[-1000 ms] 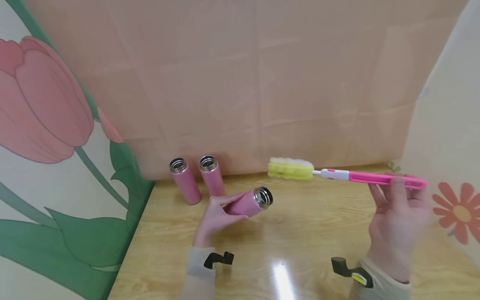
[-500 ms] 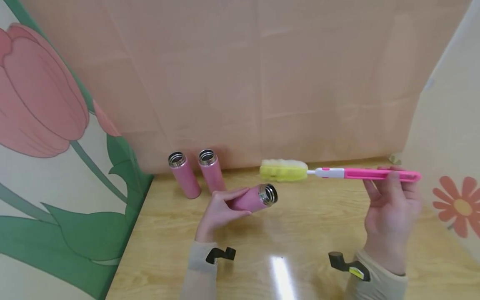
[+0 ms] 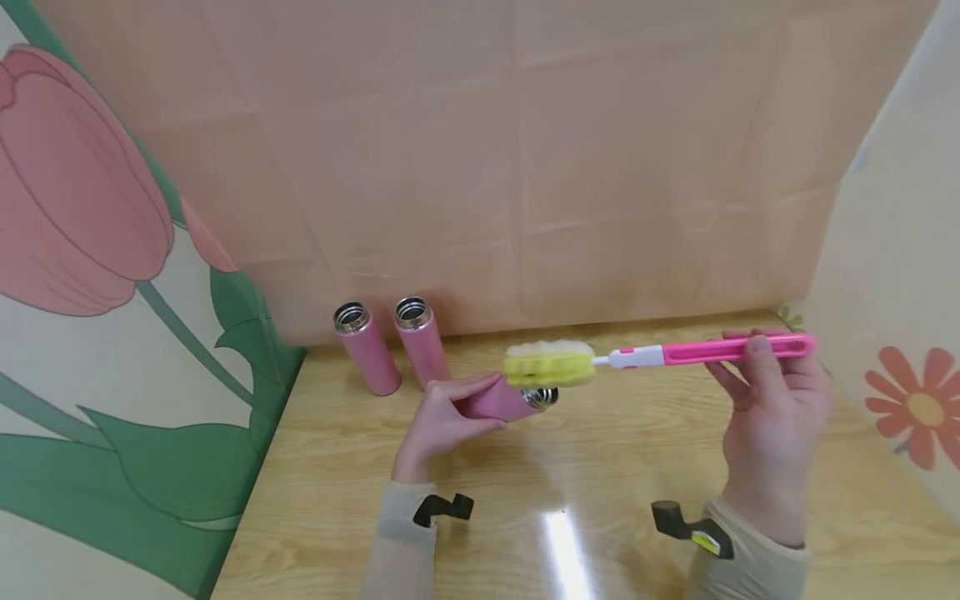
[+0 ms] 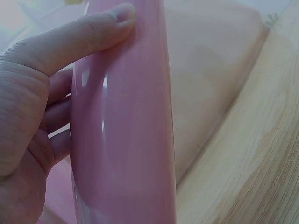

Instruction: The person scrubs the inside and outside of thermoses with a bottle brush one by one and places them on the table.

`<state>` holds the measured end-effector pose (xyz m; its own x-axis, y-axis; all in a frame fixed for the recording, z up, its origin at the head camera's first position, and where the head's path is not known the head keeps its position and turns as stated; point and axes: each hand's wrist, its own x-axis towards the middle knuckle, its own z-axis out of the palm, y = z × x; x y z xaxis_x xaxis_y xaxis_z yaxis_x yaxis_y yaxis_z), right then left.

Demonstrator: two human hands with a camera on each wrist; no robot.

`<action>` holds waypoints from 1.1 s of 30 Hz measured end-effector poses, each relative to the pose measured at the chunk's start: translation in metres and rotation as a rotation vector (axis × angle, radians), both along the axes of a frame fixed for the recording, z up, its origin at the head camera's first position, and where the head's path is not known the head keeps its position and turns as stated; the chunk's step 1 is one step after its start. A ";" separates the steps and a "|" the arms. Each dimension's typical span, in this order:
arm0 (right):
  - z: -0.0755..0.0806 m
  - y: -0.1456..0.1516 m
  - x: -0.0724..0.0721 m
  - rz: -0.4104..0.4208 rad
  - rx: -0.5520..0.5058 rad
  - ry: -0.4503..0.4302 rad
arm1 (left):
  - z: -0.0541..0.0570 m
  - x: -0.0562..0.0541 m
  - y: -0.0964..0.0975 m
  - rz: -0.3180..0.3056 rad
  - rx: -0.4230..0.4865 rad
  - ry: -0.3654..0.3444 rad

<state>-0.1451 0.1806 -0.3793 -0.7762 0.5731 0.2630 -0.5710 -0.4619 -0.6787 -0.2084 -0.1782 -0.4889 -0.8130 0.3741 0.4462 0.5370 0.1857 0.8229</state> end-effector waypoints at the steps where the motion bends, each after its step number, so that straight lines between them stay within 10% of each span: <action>1: 0.000 0.000 0.000 -0.004 0.010 -0.006 | 0.000 0.000 0.000 0.001 -0.002 0.001; 33: -0.004 -0.003 -0.005 -0.082 0.095 -0.035 | 0.003 0.001 0.002 -0.006 -0.042 0.012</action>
